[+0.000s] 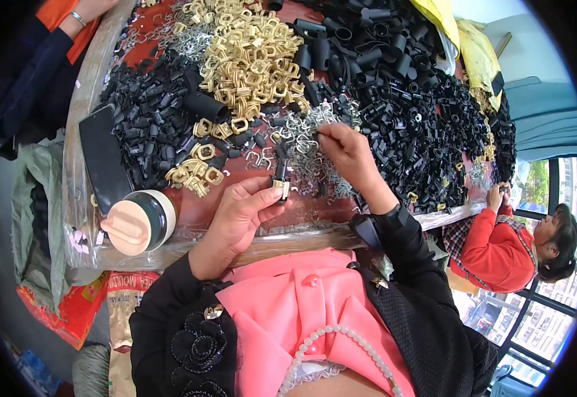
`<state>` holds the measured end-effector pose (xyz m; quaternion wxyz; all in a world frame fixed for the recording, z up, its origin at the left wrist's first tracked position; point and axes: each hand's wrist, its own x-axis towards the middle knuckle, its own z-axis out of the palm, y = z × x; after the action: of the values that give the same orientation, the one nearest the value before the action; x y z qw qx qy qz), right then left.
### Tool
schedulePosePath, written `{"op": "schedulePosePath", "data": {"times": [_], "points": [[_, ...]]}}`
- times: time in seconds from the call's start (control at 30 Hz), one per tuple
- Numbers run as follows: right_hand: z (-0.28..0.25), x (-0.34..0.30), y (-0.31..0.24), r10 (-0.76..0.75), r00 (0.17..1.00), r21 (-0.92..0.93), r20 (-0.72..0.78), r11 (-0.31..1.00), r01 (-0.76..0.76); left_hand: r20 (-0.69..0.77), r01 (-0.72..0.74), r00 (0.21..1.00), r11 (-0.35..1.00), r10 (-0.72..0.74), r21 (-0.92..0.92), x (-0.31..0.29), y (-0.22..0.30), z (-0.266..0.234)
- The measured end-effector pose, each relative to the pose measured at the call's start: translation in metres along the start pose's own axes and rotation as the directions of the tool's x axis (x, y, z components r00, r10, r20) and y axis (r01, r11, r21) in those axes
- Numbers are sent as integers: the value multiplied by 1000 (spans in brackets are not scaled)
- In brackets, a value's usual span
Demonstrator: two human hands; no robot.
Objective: The person assembles components by hand, picking up a black plastic part and a small metal clip, fitting the clip into the part, and then sliding a larger black plastic sleeve over the assembly. This process is repeated multiple times, with the person handling items from piles on the table and setting the finished units aside.
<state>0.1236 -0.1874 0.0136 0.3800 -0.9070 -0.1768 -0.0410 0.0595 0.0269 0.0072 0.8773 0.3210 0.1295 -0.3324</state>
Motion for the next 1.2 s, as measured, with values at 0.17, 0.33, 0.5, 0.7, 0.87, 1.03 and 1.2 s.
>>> {"op": "schedulePosePath", "data": {"times": [0.17,0.33,0.5,0.7,0.87,1.03,1.2], "points": [[-12,-13,-18,276,928,612,251,698,-373,-11,-26,1000,999,27,25,-1,1,9],[-16,-27,-34,283,886,827,368,336,-451,15,-52,999,998,51,43,-3,-2,15],[-15,-36,-41,215,873,836,438,260,-483,23,-66,998,997,65,48,-4,-4,19],[-6,-38,-54,237,900,867,365,267,-421,17,-47,999,997,46,64,-1,-5,20],[1,-42,-60,217,945,788,247,523,-326,15,-49,999,996,48,68,2,-6,19],[4,-43,-64,160,975,651,152,727,-220,15,-54,998,996,53,72,1,-5,20],[10,-38,-62,-226,965,185,-136,951,248,74,-81,994,996,78,38,2,-7,23]]}}
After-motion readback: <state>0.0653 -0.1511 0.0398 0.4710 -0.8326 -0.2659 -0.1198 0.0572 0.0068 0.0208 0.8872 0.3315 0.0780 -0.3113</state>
